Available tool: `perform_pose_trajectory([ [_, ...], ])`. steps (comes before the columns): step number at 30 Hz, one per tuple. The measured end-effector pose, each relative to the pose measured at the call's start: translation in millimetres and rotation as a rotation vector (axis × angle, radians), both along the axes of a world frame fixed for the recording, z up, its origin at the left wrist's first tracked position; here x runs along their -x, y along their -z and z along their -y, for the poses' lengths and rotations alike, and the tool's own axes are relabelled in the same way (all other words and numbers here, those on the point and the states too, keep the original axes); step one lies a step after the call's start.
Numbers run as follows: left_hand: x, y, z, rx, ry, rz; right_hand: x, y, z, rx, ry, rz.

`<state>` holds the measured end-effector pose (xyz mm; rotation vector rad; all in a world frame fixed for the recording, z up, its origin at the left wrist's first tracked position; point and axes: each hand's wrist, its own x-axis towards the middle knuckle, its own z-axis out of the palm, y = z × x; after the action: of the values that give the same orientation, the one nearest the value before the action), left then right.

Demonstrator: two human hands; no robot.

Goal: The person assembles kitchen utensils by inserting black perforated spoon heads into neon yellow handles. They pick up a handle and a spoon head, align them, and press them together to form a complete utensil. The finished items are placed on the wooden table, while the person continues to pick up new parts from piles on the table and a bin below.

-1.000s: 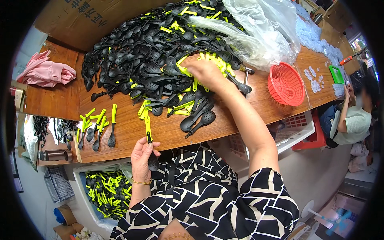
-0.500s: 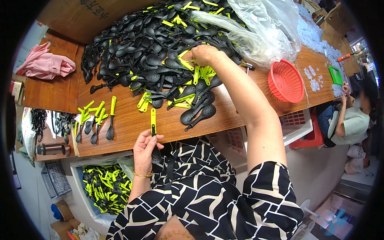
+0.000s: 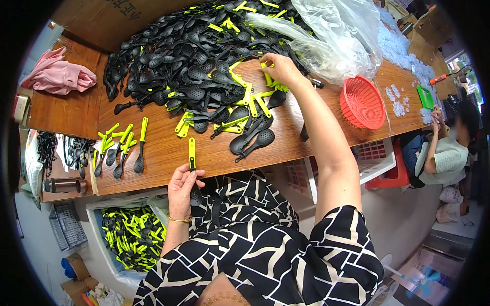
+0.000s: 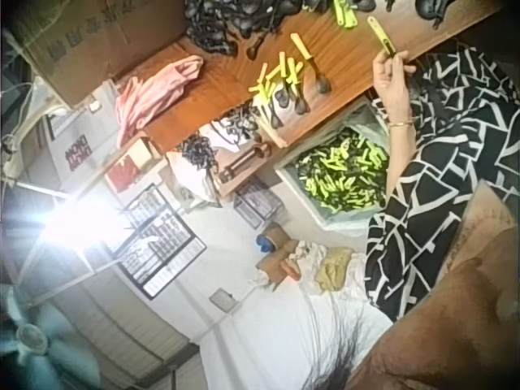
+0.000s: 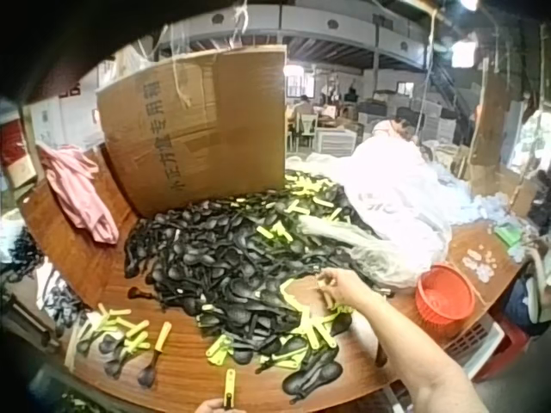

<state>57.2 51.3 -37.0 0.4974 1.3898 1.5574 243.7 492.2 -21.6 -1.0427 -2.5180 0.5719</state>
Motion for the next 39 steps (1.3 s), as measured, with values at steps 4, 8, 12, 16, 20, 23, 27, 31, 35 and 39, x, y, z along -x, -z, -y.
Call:
perform_pose_trajectory([
  [4,0.1,5.6,3.5,0.017,-0.015,0.005,6.6,-7.8,32.3,-0.475,-0.006,0.003],
  [8,0.3,6.5,2.3,0.027,-0.005,0.013,47.1,-9.6,79.1,-0.221,-0.350,-0.104],
  [12,1.7,3.4,-0.5,-0.004,-0.003,-0.002,79.8,-7.3,84.4,-0.135,-0.356,0.049],
  [16,5.3,-0.4,7.8,0.003,-0.039,-0.019,86.7,-6.4,32.1,-0.247,-0.231,0.075],
  [20,8.7,5.4,15.2,0.002,-0.061,0.002,45.3,-2.3,-21.6,-0.344,-0.090,0.053],
  [23,12.6,7.9,18.3,0.021,-0.076,0.012,24.5,-21.5,-7.0,-0.430,0.019,0.156],
  [27,21.9,0.2,10.2,0.039,-0.078,-0.023,-4.1,-34.1,31.6,-0.645,-0.063,0.102],
  [31,54.9,2.7,14.2,0.031,-0.135,-0.328,-15.0,-40.8,99.6,-0.049,-0.103,0.235],
  [35,96.6,-27.4,4.7,0.421,-0.030,-1.299,-19.2,-13.6,110.7,-0.140,-0.034,0.184],
  [39,88.5,-46.3,-22.8,0.090,-0.256,-1.653,-23.8,-4.0,105.8,-0.245,0.022,-0.067],
])
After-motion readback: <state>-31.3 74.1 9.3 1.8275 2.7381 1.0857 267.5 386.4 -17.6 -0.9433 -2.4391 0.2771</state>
